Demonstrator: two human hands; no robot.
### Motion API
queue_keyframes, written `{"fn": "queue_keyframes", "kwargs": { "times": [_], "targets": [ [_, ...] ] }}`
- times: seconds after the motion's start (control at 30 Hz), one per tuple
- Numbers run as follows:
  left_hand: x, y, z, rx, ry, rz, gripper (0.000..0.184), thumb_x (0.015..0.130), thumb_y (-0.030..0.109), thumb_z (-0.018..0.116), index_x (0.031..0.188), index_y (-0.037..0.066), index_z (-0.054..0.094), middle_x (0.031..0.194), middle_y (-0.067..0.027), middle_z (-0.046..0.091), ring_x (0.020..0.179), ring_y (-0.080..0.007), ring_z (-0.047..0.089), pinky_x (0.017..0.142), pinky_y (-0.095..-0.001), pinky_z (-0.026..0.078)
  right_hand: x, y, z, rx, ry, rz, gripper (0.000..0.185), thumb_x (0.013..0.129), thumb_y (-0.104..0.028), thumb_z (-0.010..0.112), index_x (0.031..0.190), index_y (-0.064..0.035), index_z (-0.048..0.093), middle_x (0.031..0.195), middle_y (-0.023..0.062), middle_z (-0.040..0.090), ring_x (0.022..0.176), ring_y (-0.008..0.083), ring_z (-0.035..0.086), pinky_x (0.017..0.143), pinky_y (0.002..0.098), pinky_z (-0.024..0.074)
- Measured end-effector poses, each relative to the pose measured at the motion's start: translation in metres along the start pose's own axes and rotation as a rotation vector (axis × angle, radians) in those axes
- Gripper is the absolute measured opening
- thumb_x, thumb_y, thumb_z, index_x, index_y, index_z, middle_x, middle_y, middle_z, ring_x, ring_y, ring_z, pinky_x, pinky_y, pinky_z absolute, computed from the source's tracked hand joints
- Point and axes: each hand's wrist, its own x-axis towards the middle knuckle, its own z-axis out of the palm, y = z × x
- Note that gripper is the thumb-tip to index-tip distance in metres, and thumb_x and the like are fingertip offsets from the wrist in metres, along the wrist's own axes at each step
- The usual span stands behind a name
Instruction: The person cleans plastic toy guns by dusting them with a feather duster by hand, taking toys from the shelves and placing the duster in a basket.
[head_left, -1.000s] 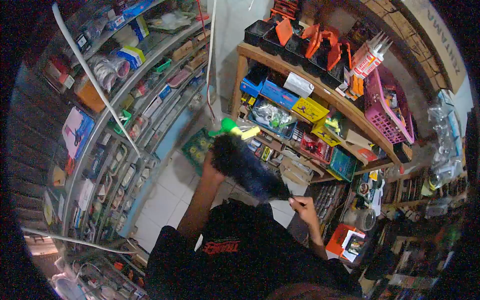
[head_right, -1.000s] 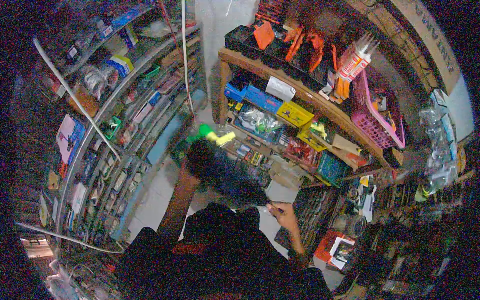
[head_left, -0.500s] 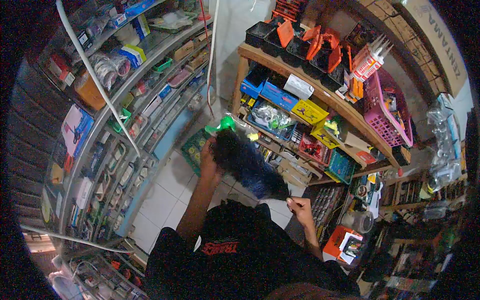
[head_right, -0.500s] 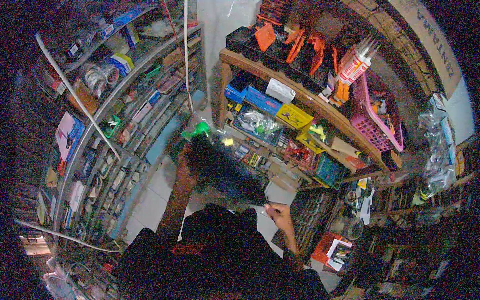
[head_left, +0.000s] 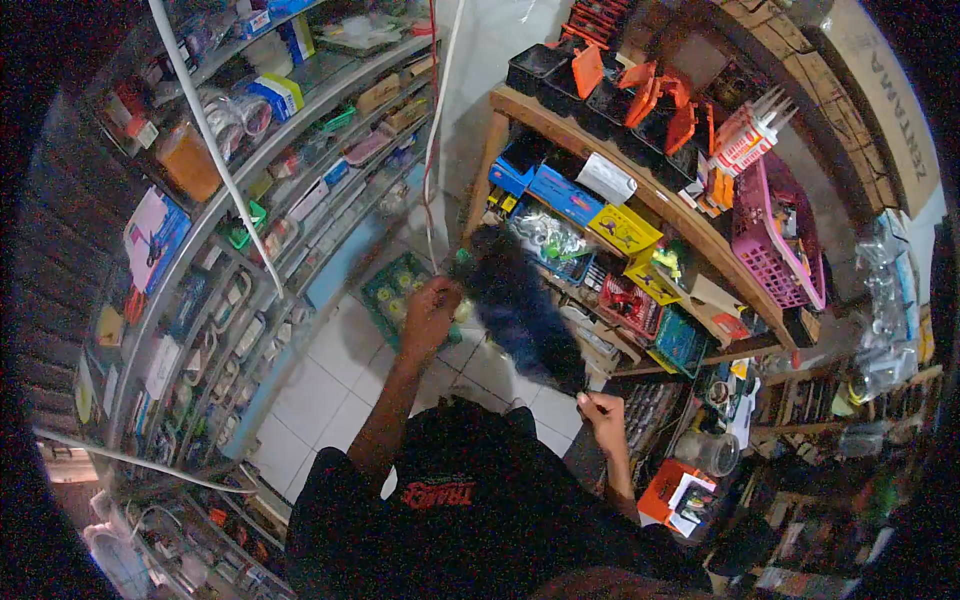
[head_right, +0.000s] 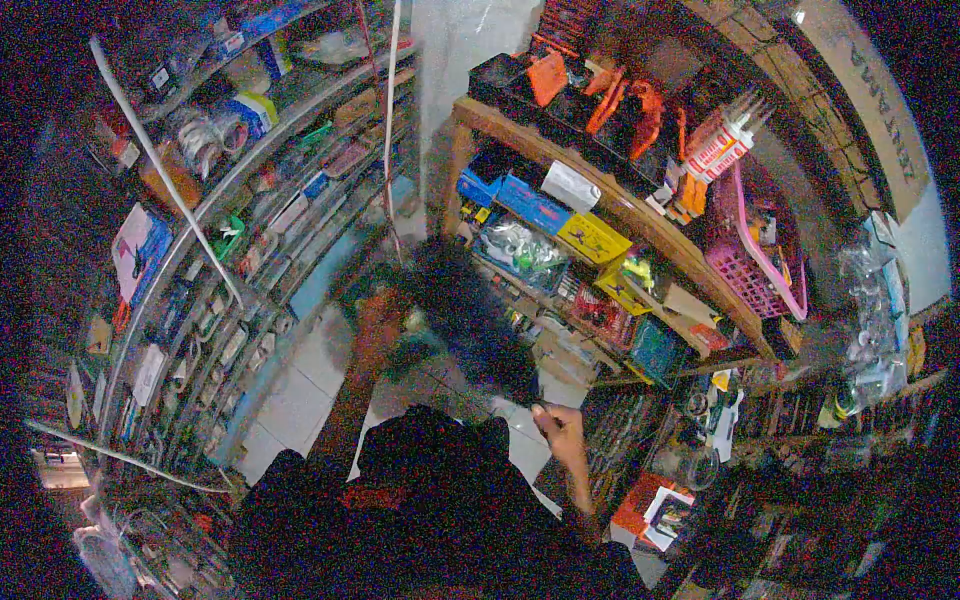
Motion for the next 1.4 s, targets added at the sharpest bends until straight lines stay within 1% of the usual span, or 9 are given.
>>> {"fn": "queue_keyframes", "kwargs": {
  "times": [0.4, 0.5, 0.6, 0.73, 0.83, 0.97, 1.1, 1.23, 1.4],
  "targets": [
    [0.001, -0.008, -0.007, 0.142, -0.126, 0.319, 0.019, 0.082, 0.008, 0.060, 0.098, -0.001, 0.062, 0.093, -0.0105, 0.068, 0.084, -0.0193, 0.062, 0.078, -0.0316, 0.047, 0.007, -0.006, -0.009, -0.091, -0.040, -0.043, 0.037, 0.087, -0.017, 0.062, 0.058, 0.0009, 0.049, 0.052, -0.0031, 0.040, 0.051, 0.0051, 0.036, 0.049, 0.0260, 0.0277],
    [0.006, -0.034, -0.011, 0.116, -0.113, 0.055, 0.020, 0.083, 0.010, 0.059, 0.101, 0.000, 0.062, 0.094, -0.0092, 0.067, 0.084, -0.0187, 0.062, 0.078, -0.0309, 0.048, 0.007, -0.013, -0.010, -0.117, -0.117, -0.030, 0.037, 0.089, -0.016, 0.060, 0.057, 0.0006, 0.050, 0.051, -0.0020, 0.044, 0.050, 0.0060, 0.037, 0.048, 0.0265, 0.0288],
    [0.003, -0.036, -0.018, 0.331, -0.015, 0.405, 0.022, 0.085, 0.011, 0.058, 0.104, 0.001, 0.062, 0.096, -0.0064, 0.065, 0.086, -0.0169, 0.061, 0.077, -0.0299, 0.048, 0.008, 0.026, -0.009, -0.056, -0.041, -0.093, 0.038, 0.090, -0.015, 0.057, 0.056, 0.0003, 0.050, 0.050, -0.0009, 0.045, 0.047, 0.0070, 0.038, 0.047, 0.0268, 0.0289],
    [0.011, -0.015, -0.023, -0.299, -0.203, -0.168, 0.023, 0.084, 0.005, 0.054, 0.106, 0.004, 0.062, 0.099, -0.0056, 0.064, 0.092, -0.0148, 0.059, 0.081, -0.0290, 0.047, 0.006, 0.012, -0.021, 0.037, -0.221, 0.021, 0.039, 0.092, -0.014, 0.055, 0.055, 0.0001, 0.050, 0.048, 0.0002, 0.045, 0.044, 0.0076, 0.038, 0.045, 0.0264, 0.0280],
    [-0.015, 0.048, -0.030, -0.598, -0.340, -0.222, 0.029, 0.085, 0.003, 0.051, 0.113, 0.006, 0.060, 0.102, -0.0053, 0.064, 0.093, -0.0152, 0.060, 0.082, -0.0289, 0.047, 0.005, -0.003, -0.022, 0.063, -0.236, 0.007, 0.040, 0.091, -0.015, 0.056, 0.054, -0.0001, 0.050, 0.048, 0.0003, 0.045, 0.044, 0.0075, 0.039, 0.044, 0.0258, 0.0277],
    [-0.001, 0.003, -0.027, -0.633, -0.371, -0.144, 0.041, 0.086, 0.004, 0.047, 0.126, 0.005, 0.050, 0.112, -0.0072, 0.062, 0.099, -0.0170, 0.060, 0.092, -0.0313, 0.046, 0.005, -0.015, -0.017, 0.111, -0.320, 0.009, 0.040, 0.091, -0.015, 0.056, 0.054, -0.0003, 0.049, 0.049, 0.0010, 0.046, 0.045, 0.0074, 0.039, 0.044, 0.0262, 0.0279],
    [-0.003, -0.052, -0.044, 0.565, -0.149, 0.514, 0.042, 0.087, 0.012, 0.051, 0.128, 0.005, 0.047, 0.114, -0.0096, 0.060, 0.105, -0.0203, 0.058, 0.092, -0.0323, 0.045, 0.007, -0.015, -0.010, 0.116, -0.308, -0.015, 0.039, 0.091, -0.014, 0.056, 0.055, -0.0002, 0.049, 0.051, 0.0015, 0.047, 0.045, 0.0076, 0.039, 0.045, 0.0262, 0.0280],
    [-0.001, -0.068, -0.038, 0.542, -0.163, 0.469, 0.043, 0.087, 0.013, 0.050, 0.129, 0.005, 0.047, 0.116, -0.0098, 0.058, 0.106, -0.0208, 0.056, 0.093, -0.0329, 0.045, 0.006, -0.030, -0.011, 0.113, -0.480, 0.054, 0.040, 0.092, -0.016, 0.055, 0.056, -0.0005, 0.048, 0.051, 0.0011, 0.046, 0.045, 0.0075, 0.038, 0.044, 0.0258, 0.0271],
    [-0.005, -0.079, -0.021, 0.255, -0.256, 0.319, 0.043, 0.088, 0.014, 0.050, 0.130, 0.005, 0.046, 0.118, -0.0101, 0.056, 0.108, -0.0214, 0.054, 0.094, -0.0335, 0.043, 0.004, -0.027, -0.001, 0.142, -0.285, 0.040, 0.043, 0.093, -0.017, 0.055, 0.053, -0.0012, 0.047, 0.050, 0.0005, 0.045, 0.045, 0.0062, 0.036, 0.044, 0.0257, 0.0256]
  ]
}}
